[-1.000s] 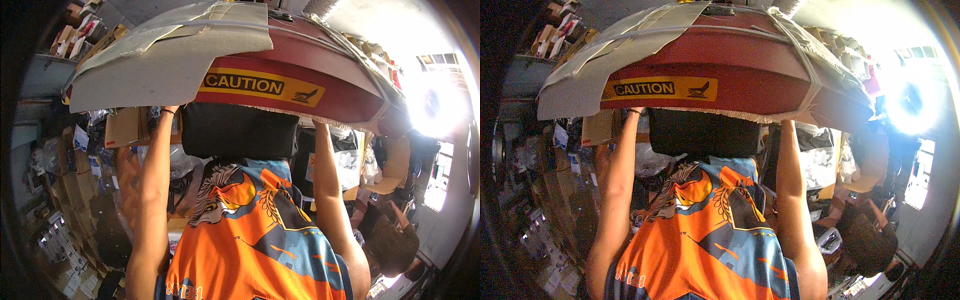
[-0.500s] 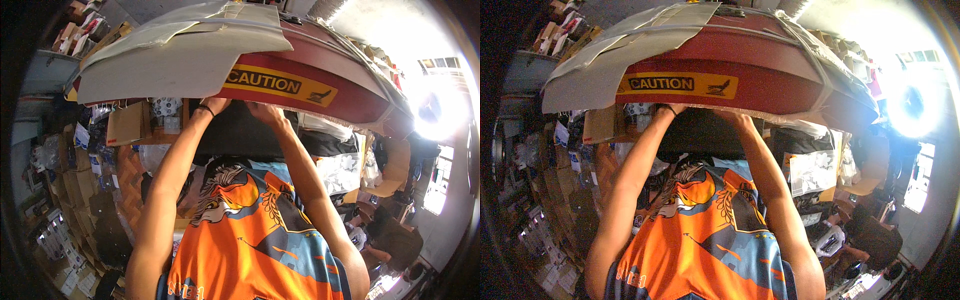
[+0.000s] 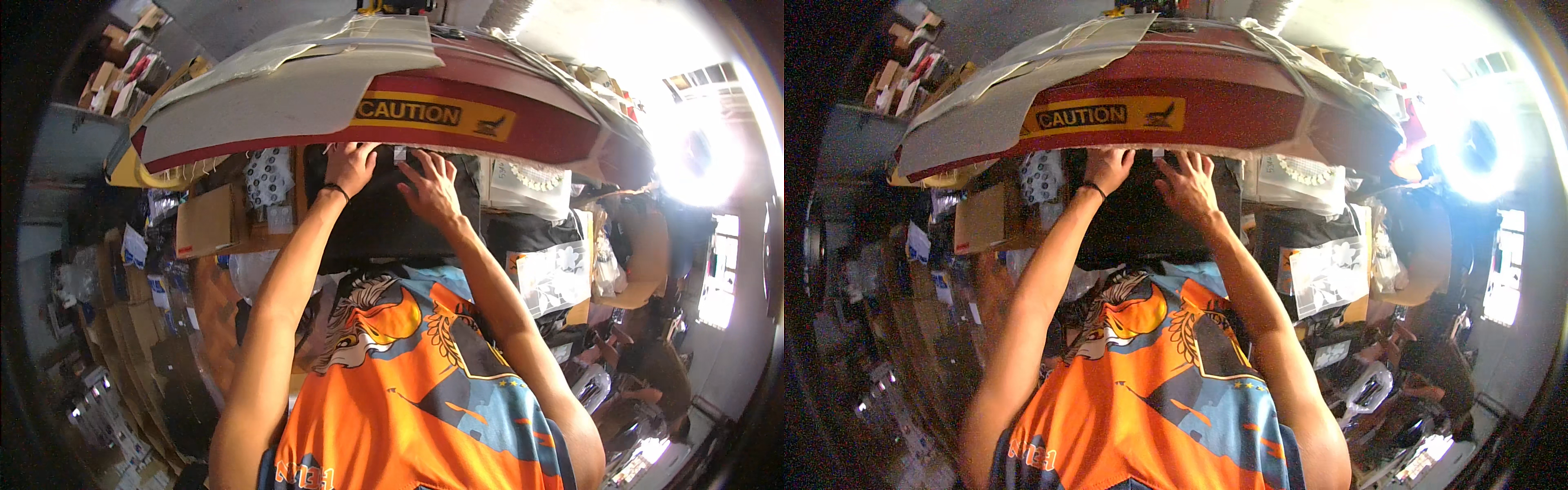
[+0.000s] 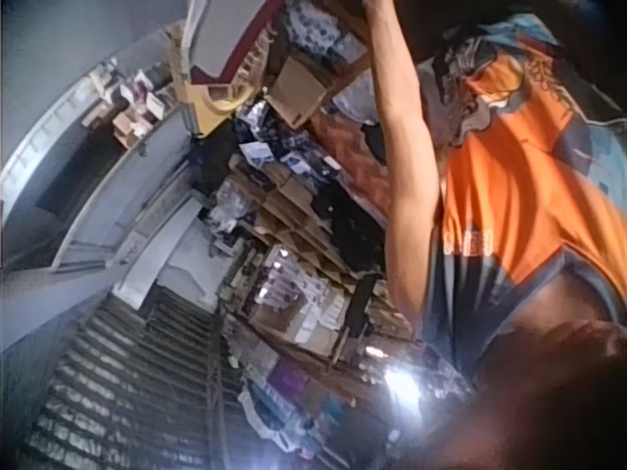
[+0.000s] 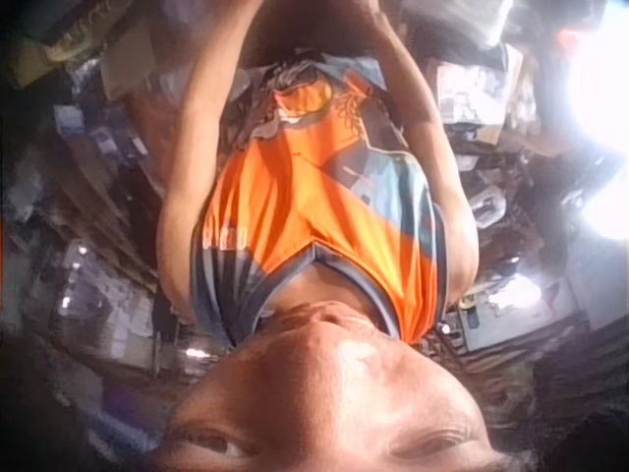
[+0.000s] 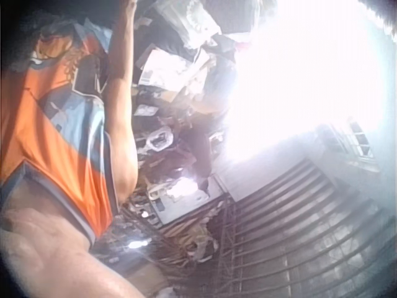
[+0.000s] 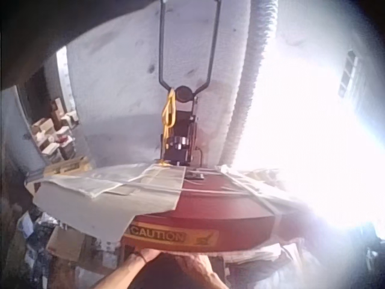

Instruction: The person handles a black t-shirt and a floral stencil in a cluttered workspace. They place the t-shirt on a heat press machine, then pick up and inspect the stencil, aligning it before placing it on the shirt. The person then closes the heat press lid.

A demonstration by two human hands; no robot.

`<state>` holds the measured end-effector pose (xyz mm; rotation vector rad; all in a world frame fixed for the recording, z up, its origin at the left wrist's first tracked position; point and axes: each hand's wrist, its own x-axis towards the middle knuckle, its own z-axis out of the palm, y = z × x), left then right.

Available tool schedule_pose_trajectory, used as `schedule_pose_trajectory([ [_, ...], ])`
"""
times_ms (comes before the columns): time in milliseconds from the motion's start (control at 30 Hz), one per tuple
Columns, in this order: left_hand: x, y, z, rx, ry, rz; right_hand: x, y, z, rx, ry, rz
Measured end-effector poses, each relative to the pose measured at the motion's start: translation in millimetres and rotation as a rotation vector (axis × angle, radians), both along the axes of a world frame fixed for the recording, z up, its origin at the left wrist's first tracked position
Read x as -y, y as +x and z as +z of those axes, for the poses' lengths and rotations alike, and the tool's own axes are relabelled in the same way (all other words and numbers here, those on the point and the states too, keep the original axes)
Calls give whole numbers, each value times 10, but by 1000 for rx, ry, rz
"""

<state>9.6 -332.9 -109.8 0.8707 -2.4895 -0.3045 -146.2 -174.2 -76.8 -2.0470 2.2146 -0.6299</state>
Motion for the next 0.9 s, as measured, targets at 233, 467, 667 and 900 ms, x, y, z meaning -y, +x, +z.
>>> schedule_pose_trajectory([
  [233,169,-101,-85,93,29,-52,-529,163,23,144,-39,-168],
  [467,656,20,-540,9,43,86,-1607,247,43,210,0,-590],
  [667,793,-66,-442,39,65,5,-2585,485,-351,479,40,-1022],
  [900,803,-87,-639,190,101,41,-2304,-33,-812,704,-174,-1050],
])
